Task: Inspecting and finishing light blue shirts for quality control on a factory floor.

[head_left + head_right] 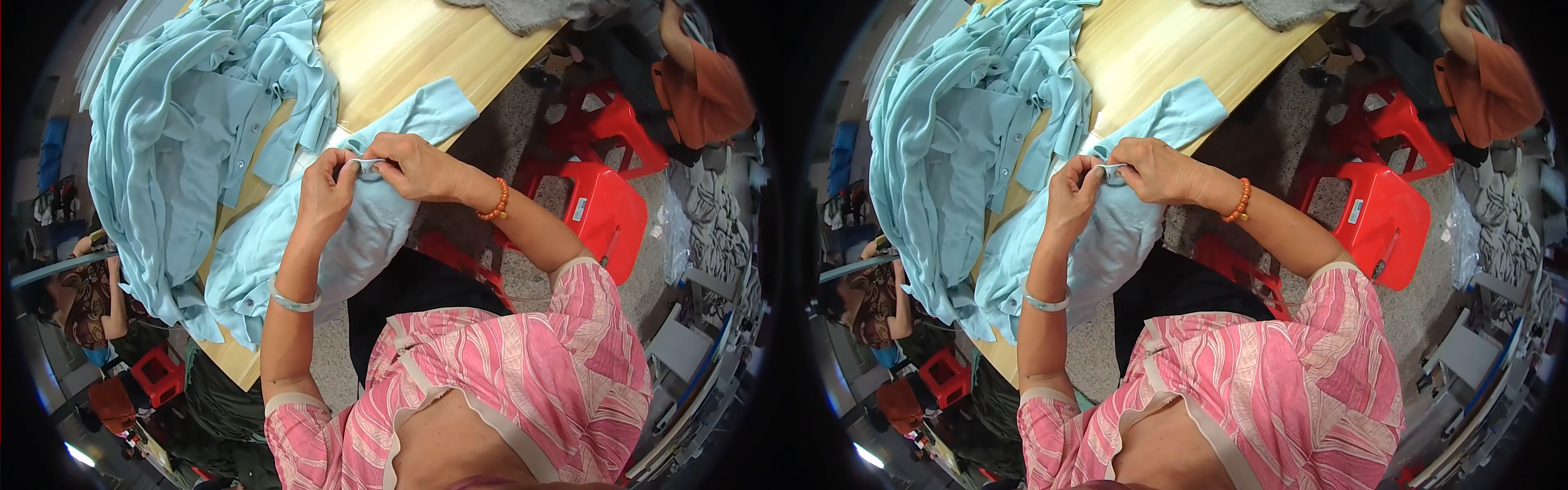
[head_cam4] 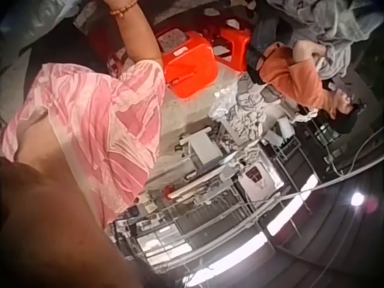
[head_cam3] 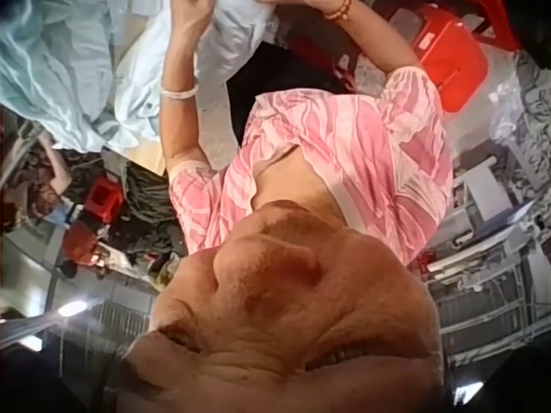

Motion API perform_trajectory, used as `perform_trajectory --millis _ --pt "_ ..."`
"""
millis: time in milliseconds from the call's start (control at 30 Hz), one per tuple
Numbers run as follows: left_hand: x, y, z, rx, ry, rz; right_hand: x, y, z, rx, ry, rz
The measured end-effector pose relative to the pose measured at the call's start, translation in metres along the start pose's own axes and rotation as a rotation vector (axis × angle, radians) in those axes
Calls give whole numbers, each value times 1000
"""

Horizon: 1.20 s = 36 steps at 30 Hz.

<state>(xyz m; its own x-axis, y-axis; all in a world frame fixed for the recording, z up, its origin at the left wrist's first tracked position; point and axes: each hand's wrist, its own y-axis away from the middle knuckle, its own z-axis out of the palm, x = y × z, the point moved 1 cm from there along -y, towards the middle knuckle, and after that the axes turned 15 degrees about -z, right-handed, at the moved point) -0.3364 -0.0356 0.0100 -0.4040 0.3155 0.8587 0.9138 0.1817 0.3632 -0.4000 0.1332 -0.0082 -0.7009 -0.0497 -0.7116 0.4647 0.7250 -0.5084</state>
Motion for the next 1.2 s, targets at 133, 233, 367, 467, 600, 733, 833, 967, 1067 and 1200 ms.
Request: perform_trajectory --millis 133,233,367,467,600,733,833,967,1067,1200 --pt "-1 0 -1 -9 62 25 0 -3 -5 4 -33 -19" --pt "-6 -2 -2 -43 148 31 -4 -6 -10 -35 -88 62" --pt "-4 17 -8 -49 192 -34 0 -8 -7 52 -172 327" --pt "0 63 -22 278 -259 239 -1 -3 -13 254 -104 342" --pt "-18 139 -49 562 -666 251 -23 4 -28 291 33 210" --pt "-73 183 -73 613 -790 -34 -65 -5 -10 60 12 -43" --pt "-98 192 -81 515 -759 -70 -91 -10 25 -328 43 -92" --pt "-67 185 -63 504 -413 57 -111 -9 62 -431 2 -185" --pt "-27 180 -44 309 -74 338 -102 -10 67 -471 -62 -3" --pt "6 180 -47 394 -69 492 -95 -27 5 -83 42 -121"
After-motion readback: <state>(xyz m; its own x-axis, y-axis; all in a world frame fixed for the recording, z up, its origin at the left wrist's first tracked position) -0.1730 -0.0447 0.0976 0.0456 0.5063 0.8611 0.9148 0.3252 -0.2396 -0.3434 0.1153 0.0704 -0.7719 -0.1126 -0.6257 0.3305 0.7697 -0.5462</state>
